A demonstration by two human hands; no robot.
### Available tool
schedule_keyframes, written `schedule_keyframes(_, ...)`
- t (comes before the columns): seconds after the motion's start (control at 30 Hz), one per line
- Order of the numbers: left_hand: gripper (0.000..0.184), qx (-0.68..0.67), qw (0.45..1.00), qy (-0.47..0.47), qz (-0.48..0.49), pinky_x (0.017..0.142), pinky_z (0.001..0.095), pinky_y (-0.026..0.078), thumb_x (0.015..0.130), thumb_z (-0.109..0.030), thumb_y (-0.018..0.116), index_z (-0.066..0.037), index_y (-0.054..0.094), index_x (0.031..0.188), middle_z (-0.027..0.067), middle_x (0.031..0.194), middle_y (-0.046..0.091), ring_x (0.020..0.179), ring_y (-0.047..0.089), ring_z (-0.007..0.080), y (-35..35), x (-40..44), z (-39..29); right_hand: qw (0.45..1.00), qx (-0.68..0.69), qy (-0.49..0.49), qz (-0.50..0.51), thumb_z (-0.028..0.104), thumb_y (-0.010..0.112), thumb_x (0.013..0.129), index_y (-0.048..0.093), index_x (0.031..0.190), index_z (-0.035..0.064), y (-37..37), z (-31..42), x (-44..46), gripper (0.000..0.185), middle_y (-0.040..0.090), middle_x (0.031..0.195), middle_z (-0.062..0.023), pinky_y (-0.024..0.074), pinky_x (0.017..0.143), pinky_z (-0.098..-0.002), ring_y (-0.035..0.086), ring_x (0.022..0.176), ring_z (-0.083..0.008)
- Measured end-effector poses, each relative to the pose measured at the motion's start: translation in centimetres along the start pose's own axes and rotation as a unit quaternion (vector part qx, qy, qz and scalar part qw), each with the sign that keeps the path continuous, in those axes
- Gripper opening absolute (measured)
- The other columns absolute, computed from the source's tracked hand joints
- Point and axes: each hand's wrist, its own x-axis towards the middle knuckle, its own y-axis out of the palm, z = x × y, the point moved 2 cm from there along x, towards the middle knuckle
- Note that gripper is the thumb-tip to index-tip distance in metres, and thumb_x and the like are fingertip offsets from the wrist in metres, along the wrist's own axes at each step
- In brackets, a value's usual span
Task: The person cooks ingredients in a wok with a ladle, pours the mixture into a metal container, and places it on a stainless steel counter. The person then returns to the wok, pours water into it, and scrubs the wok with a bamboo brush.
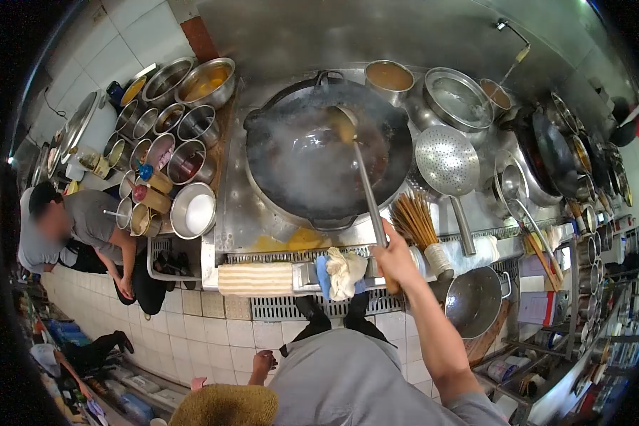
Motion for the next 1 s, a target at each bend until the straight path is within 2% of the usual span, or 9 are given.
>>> schedule_keyframes(0.07,0.025,-0.002,1.000,-0.014,-0.015,0.051,0.0332,0.055,0.090,-0.014,0.052,-0.001,0.064,0.107,0.0108,0.072,0.066,0.062,0.068,0.0198,0.1,-1.6,0.2,1.000,-0.006,0.000,-0.028,0.000,0.052,0.087,0.028,0.146,0.0030,2.1,0.1,-2.7,0.064,0.048,0.059,-0.0023,0.0366,0.037,-0.0272,0.046,0.041,-0.0109)
schedule_keyframes(0.17,0.021,0.010,0.998,-0.053,-0.021,0.050,0.0341,0.055,0.090,-0.014,0.052,-0.002,0.065,0.101,0.0096,0.067,0.064,0.059,0.067,0.0193,0.4,-3.0,0.6,0.967,0.207,0.146,0.038,-0.001,0.051,0.085,0.028,0.143,0.0026,3.5,2.4,-6.5,0.063,0.048,0.061,-0.0016,0.0354,0.036,-0.0257,0.044,0.039,-0.0107)
schedule_keyframes(0.27,0.021,0.094,0.995,0.014,0.015,0.050,0.0329,0.055,0.090,-0.013,0.052,-0.002,0.065,0.103,0.0098,0.068,0.064,0.059,0.066,0.0187,0.5,-3.5,-0.1,0.945,0.263,0.158,0.111,-0.001,0.052,0.084,0.035,0.139,0.0010,-0.4,4.1,-4.9,0.058,0.049,0.062,-0.0014,0.0339,0.036,-0.0236,0.044,0.039,-0.0103)
schedule_keyframes(0.4,0.025,-0.015,1.000,-0.011,-0.012,0.051,0.0313,0.054,0.089,-0.011,0.052,0.000,0.062,0.109,0.0097,0.071,0.064,0.059,0.065,0.0173,0.5,-3.6,-2.0,0.998,-0.059,-0.021,0.005,-0.001,0.054,0.084,0.031,0.146,0.0006,-3.1,4.8,0.1,0.066,0.053,0.065,-0.0021,0.0391,0.038,-0.0245,0.045,0.040,-0.0098)
schedule_keyframes(0.5,0.028,-0.048,0.999,0.009,-0.003,0.052,0.0307,0.054,0.089,-0.009,0.051,0.003,0.060,0.113,0.0093,0.074,0.063,0.062,0.066,0.0177,0.3,-3.2,-2.8,0.999,-0.012,-0.049,-0.017,-0.002,0.052,0.084,0.025,0.148,0.0019,-2.4,3.9,1.4,0.070,0.053,0.065,-0.0019,0.0391,0.038,-0.0249,0.045,0.040,-0.0103)
schedule_keyframes(0.6,0.028,-0.039,0.999,0.011,-0.008,0.052,0.0307,0.053,0.089,-0.009,0.052,0.002,0.059,0.113,0.0094,0.075,0.063,0.063,0.065,0.0178,0.5,-3.2,-3.5,0.997,0.068,0.024,-0.002,-0.003,0.051,0.085,0.039,0.142,0.0067,-0.2,1.6,-1.0,0.059,0.051,0.068,-0.0020,0.0392,0.037,-0.0244,0.045,0.039,-0.0092)
schedule_keyframes(0.67,0.028,-0.036,0.999,-0.012,-0.007,0.052,0.0306,0.053,0.089,-0.010,0.052,0.002,0.059,0.113,0.0096,0.075,0.063,0.063,0.065,0.0178,0.7,-3.4,-3.4,0.948,0.295,0.095,0.073,0.000,0.050,0.089,0.043,0.137,0.0068,0.4,0.7,-2.9,0.050,0.049,0.068,-0.0003,0.0386,0.036,-0.0237,0.043,0.038,-0.0085)
schedule_keyframes(0.8,0.027,-0.016,0.999,-0.034,0.007,0.051,0.0304,0.052,0.090,-0.012,0.052,0.003,0.060,0.111,0.0098,0.074,0.063,0.062,0.065,0.0184,1.0,-3.0,-2.2,0.714,0.647,0.180,0.198,0.005,0.045,0.094,0.049,0.129,0.0063,0.0,1.9,-4.5,0.035,0.044,0.066,0.0019,0.0366,0.035,-0.0230,0.039,0.037,-0.0065)
schedule_keyframes(1.0,0.026,-0.023,1.000,-0.014,0.005,0.050,0.0305,0.052,0.091,-0.013,0.051,0.002,0.061,0.109,0.0093,0.072,0.063,0.062,0.065,0.0188,1.4,-2.0,-1.6,0.923,0.348,0.138,0.085,-0.003,0.054,0.083,0.042,0.135,0.0027,-1.9,9.4,-7.3,0.053,0.044,0.059,-0.0005,0.0284,0.030,-0.0236,0.039,0.034,-0.0088)
